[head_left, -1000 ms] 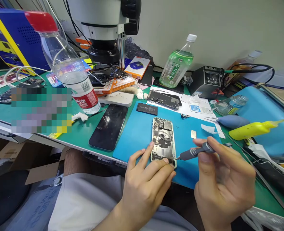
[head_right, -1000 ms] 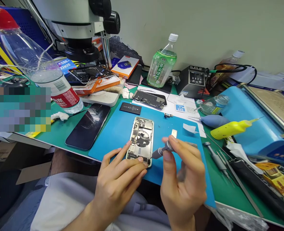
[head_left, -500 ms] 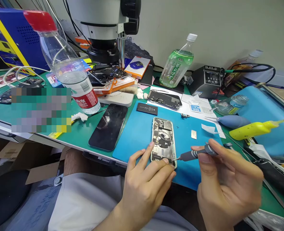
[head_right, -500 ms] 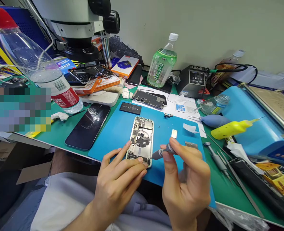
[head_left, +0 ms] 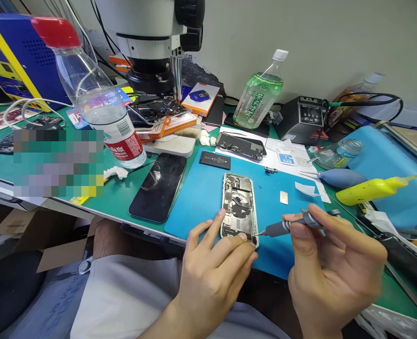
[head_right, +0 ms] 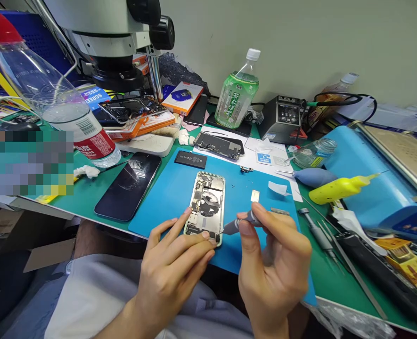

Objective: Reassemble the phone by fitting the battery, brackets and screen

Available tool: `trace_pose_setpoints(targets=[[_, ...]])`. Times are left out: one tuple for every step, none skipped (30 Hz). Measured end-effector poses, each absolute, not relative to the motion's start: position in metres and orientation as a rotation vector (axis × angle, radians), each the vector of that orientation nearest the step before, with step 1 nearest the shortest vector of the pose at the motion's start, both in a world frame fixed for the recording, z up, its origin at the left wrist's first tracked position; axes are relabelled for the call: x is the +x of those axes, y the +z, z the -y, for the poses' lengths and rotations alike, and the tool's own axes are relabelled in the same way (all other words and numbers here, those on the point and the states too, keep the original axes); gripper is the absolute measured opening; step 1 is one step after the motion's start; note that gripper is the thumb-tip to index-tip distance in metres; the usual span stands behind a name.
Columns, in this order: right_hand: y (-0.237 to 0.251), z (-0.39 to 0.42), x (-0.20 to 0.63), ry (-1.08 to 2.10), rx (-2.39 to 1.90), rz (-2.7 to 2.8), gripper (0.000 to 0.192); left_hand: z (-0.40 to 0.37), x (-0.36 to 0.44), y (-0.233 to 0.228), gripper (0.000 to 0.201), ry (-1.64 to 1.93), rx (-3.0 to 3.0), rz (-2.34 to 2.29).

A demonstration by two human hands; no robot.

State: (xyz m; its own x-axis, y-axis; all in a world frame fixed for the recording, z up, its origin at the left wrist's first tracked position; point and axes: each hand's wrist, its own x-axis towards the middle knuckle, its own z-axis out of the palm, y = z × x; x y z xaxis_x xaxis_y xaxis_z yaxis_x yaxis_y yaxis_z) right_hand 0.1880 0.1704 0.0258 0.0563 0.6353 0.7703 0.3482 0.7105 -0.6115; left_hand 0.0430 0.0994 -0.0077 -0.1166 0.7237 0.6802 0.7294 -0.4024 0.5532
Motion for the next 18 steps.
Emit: trace_pose_setpoints(targets=[[0.024, -0.169, 0.188, 0.286, -0.844, 1.578, 0.059, -0.099, 0.043, -0.007, 0.011, -1.596, -2.083, 1.714], [0.023, -0.168, 0.188, 0.300, -0.861, 1.614, 0.063, -0.099, 0.043, -0.007, 0.011, -1.595, -2.082, 1.714], [0.022, -0.167, 0.187, 0.295, -0.894, 1.657, 0.067, -0.099, 0.042, -0.006, 0.011, -1.594, -2.081, 1.710], [0.022, -0.165, 0.186, 0.280, -0.943, 1.691, 0.071, -0.099, 0.042, -0.005, 0.011, -1.594, -2.081, 1.710], [0.022, -0.164, 0.185, 0.275, -0.995, 1.702, 0.073, -0.099, 0.042, -0.004, 0.011, -1.594, -2.079, 1.712], [0.023, -0.163, 0.184, 0.295, -1.042, 1.678, 0.073, -0.099, 0.042, -0.004, 0.012, -1.594, -2.078, 1.715], [0.025, -0.162, 0.183, 0.352, -1.075, 1.617, 0.070, -0.100, 0.043, -0.004, 0.012, -1.595, -2.077, 1.720], [0.028, -0.162, 0.183, 0.445, -1.085, 1.533, 0.066, -0.100, 0.043, -0.004, 0.012, -1.595, -2.075, 1.723], [0.031, -0.163, 0.183, 0.567, -1.072, 1.446, 0.061, -0.100, 0.043, -0.004, 0.012, -1.595, -2.072, 1.722], [0.034, -0.164, 0.184, 0.697, -1.038, 1.375, 0.058, -0.100, 0.043, -0.004, 0.012, -1.597, -2.068, 1.717], [0.036, -0.165, 0.186, 0.818, -0.999, 1.330, 0.054, -0.100, 0.043, -0.004, 0.013, -1.598, -2.066, 1.707], [0.038, -0.165, 0.188, 0.923, -0.962, 1.311, 0.052, -0.101, 0.043, -0.004, 0.014, -1.599, -2.063, 1.699], [0.039, -0.166, 0.191, 1.005, -0.931, 1.308, 0.050, -0.101, 0.042, -0.004, 0.014, -1.598, -2.063, 1.691], [0.040, -0.165, 0.192, 1.060, -0.912, 1.313, 0.049, -0.101, 0.042, -0.004, 0.014, -1.595, -2.065, 1.687], [0.040, -0.165, 0.194, 1.086, -0.900, 1.318, 0.048, -0.101, 0.042, -0.004, 0.014, -1.591, -2.067, 1.684], [0.040, -0.164, 0.194, 1.088, -0.887, 1.325, 0.048, -0.101, 0.042, -0.004, 0.014, -1.587, -2.067, 1.682], [0.039, -0.163, 0.195, 1.082, -0.878, 1.335, 0.047, -0.101, 0.042, -0.004, 0.014, -1.584, -2.067, 1.679], [0.039, -0.162, 0.194, 1.076, -0.866, 1.349, 0.046, -0.101, 0.042, -0.004, 0.014, -1.583, -2.065, 1.678]])
